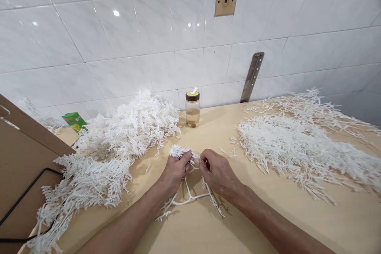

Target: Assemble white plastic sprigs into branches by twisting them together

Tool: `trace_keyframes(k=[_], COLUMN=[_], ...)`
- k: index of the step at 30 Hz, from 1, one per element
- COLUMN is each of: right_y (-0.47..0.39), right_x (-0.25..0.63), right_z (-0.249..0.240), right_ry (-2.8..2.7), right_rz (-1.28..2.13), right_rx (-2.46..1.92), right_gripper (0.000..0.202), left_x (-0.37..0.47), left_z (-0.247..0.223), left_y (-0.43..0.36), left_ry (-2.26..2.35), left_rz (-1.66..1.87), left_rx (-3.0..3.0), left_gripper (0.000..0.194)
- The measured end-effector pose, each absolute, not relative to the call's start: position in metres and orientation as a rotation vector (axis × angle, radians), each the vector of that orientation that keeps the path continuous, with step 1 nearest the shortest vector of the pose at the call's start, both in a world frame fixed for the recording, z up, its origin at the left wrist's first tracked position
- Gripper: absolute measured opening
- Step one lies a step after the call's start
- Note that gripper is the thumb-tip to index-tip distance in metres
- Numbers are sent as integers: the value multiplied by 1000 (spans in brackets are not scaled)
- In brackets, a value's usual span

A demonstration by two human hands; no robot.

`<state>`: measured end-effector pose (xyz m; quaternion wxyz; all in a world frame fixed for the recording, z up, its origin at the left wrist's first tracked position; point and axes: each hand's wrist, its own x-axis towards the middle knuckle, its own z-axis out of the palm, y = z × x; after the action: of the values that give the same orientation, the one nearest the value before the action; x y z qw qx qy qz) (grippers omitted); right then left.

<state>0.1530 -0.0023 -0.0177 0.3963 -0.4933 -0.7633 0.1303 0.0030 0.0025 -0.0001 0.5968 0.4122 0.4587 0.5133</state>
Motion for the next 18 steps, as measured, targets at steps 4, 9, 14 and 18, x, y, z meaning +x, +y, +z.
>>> trace_keyframes(k=[4,9,14,18], right_y=[12,32,30,11], right_x=[171,209,220,196], right_z=[-19,-9,3,11], right_ry=[-1821,-1625,-1553,-1728], right_rz=[426,368,259,732], right_rx=[-1602,-1828,-1856,-1515], right_gripper=[14,14,21,31], left_x=[2,-5,-10,-9], left_z=[5,-1,-9,-7], left_y=[2,6,9,9], left_ry=[1076,992,947,947], left_rz=[1283,1085,1020,1018], left_rx=[988,1011,988,990], left_gripper=[45,45,44,46])
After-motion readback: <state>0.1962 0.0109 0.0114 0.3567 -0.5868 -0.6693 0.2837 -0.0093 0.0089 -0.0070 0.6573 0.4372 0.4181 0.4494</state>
